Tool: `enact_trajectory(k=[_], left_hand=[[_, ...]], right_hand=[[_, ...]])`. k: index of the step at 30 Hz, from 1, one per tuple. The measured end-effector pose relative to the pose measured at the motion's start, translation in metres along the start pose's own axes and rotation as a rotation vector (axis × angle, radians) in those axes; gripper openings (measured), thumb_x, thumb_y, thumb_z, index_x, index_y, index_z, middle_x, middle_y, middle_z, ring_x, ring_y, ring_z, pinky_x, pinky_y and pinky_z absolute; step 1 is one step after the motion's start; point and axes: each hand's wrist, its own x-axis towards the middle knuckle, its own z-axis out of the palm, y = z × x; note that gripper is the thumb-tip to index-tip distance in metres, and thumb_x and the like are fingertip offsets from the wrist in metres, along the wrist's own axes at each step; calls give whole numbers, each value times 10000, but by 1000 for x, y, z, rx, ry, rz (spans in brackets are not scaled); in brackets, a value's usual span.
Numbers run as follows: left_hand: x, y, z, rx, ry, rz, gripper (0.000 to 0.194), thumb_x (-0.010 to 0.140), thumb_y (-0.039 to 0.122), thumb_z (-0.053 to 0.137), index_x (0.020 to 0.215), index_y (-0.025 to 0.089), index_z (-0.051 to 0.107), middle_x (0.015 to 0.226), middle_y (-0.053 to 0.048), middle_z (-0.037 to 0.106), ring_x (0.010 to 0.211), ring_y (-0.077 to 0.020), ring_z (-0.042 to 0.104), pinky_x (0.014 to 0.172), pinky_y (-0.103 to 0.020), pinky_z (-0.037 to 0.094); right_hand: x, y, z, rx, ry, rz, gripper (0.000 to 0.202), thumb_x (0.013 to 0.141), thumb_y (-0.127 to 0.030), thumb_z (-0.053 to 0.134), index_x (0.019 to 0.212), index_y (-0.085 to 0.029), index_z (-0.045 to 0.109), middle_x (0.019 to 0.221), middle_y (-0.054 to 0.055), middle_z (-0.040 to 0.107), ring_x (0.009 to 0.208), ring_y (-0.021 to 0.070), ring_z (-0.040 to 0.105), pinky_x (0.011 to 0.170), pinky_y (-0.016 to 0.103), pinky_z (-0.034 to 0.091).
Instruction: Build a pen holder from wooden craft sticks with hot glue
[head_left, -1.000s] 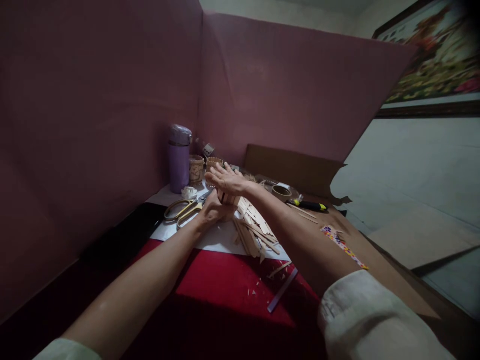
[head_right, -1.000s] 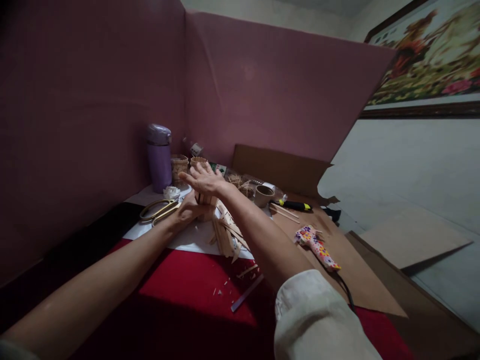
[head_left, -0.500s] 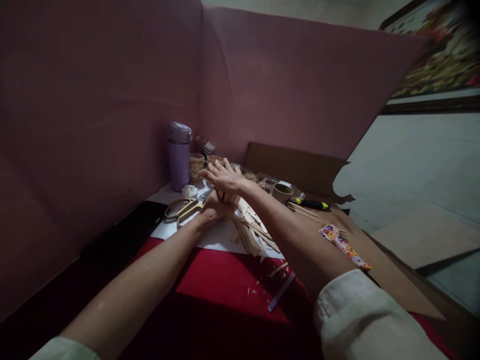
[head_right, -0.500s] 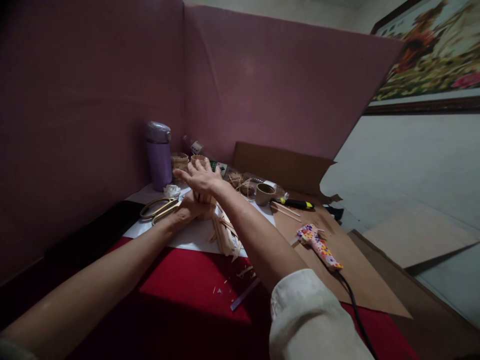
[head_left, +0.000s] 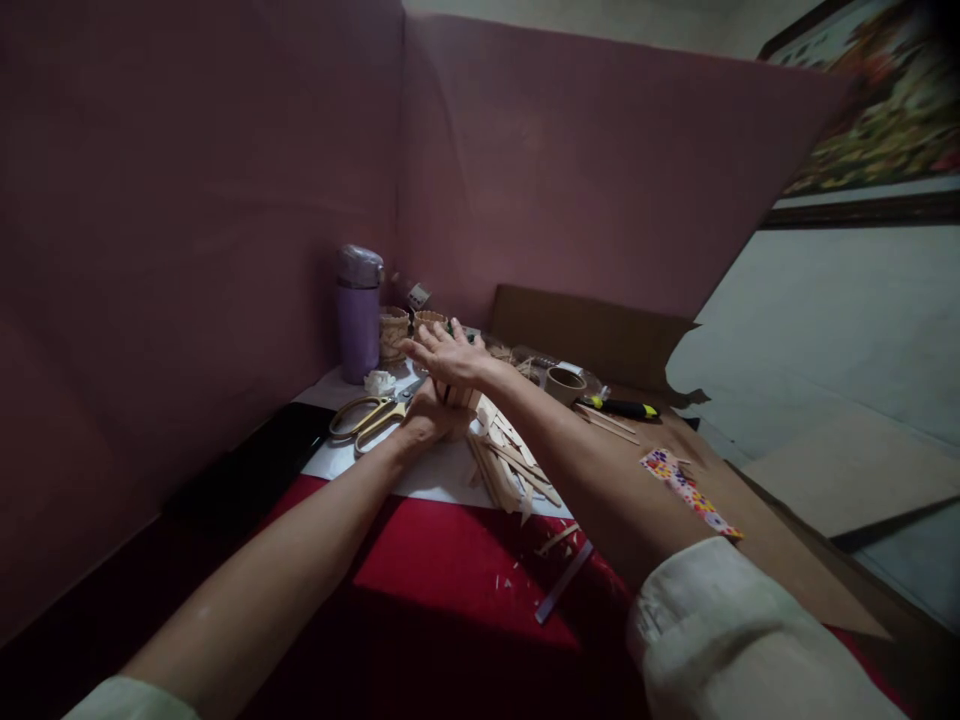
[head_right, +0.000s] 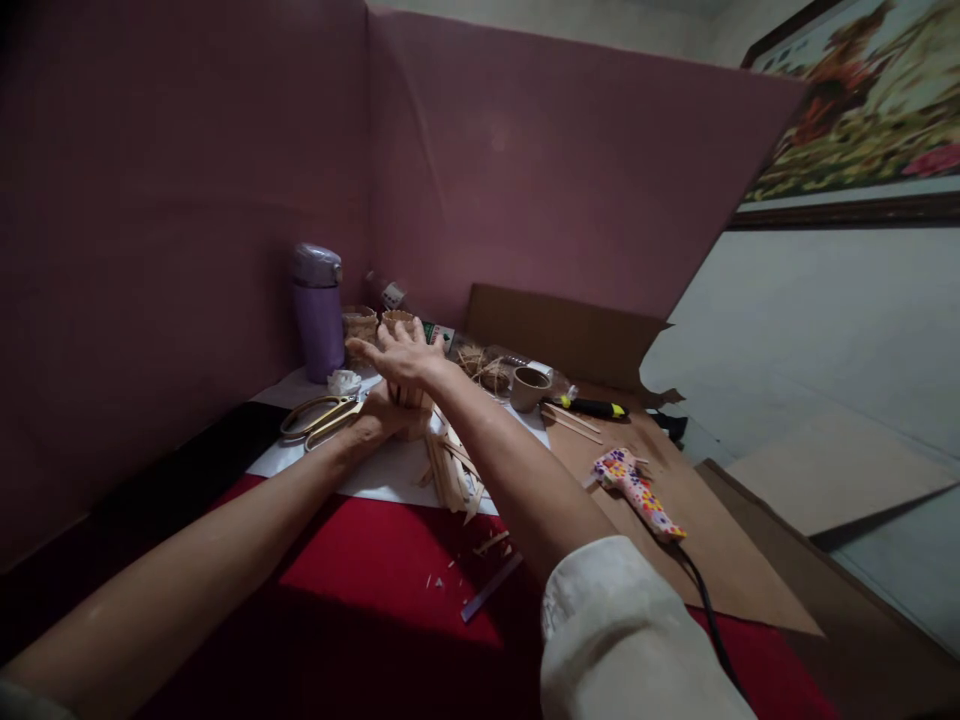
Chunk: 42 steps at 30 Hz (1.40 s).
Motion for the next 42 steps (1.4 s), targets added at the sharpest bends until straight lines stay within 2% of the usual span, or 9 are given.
enact_trajectory(k=[6,10,14,20,22,27,31,35,42], left_hand=[[0,1,0,-45,0,-49,564,431,174,798,955,181,591,924,-48,698,957,-298,639,779,-404,538],[0,5,-1,-85,-35,-29,583,426,140,765,985,182,606,990,-60,703,1007,-320,628,833,-433,522],[-1,10,-2,-60,-32,4,558,432,133,758,969,196,621,1000,-53,700,1039,-327,611,883,-451,498],[-1,4,-1,-23,2,-27,514,419,184,792,897,175,603,867,-29,679,889,-280,636,749,-388,527],[0,0,0,-9,21,-42,511,409,167,796,879,182,595,865,-29,682,899,-285,642,746,-381,532],[1,-6,1,-3,46,-52,530,400,139,785,884,205,579,938,-44,697,919,-306,645,770,-401,537],[1,-2,-1,-23,4,-16,530,409,153,785,901,192,592,926,-40,688,922,-292,632,765,-382,526],[0,0,0,-54,-25,-3,509,419,178,796,891,192,606,840,-21,665,870,-268,624,726,-367,510],[-1,-2,2,-44,56,-41,546,393,148,799,888,213,580,888,-37,684,898,-305,627,743,-399,521]], right_hand=[[4,0,-35,63,118,-39,876,852,-792,87,1551,-270,161,1643,34,35,1485,329,-141,1133,678,-46],[0,-1,-13,42,-69,-13,869,861,-784,97,1527,-255,273,1639,43,86,1495,351,-59,1149,668,-23],[-1,0,-1,44,-102,7,885,853,-788,68,1539,-251,224,1639,47,33,1496,343,-79,1129,698,-11],[6,-2,-31,68,84,-31,845,873,-758,49,1549,-268,178,1641,47,16,1494,337,-107,1125,698,-13],[6,-2,-26,34,101,-14,835,871,-764,68,1553,-287,127,1644,27,-3,1491,320,-134,1132,689,-12],[3,0,7,4,31,32,919,841,-806,117,1545,-222,204,1637,103,75,1496,357,-62,1127,692,-1],[3,-1,-6,25,24,25,931,839,-804,70,1546,-213,200,1635,105,79,1495,364,-54,1127,690,12],[4,-4,-23,54,156,-6,893,850,-790,71,1546,-245,196,1640,81,70,1495,348,-86,1121,700,-4],[5,0,6,25,97,47,943,833,-818,124,1552,-211,168,1637,111,79,1495,364,-64,1131,679,2]])
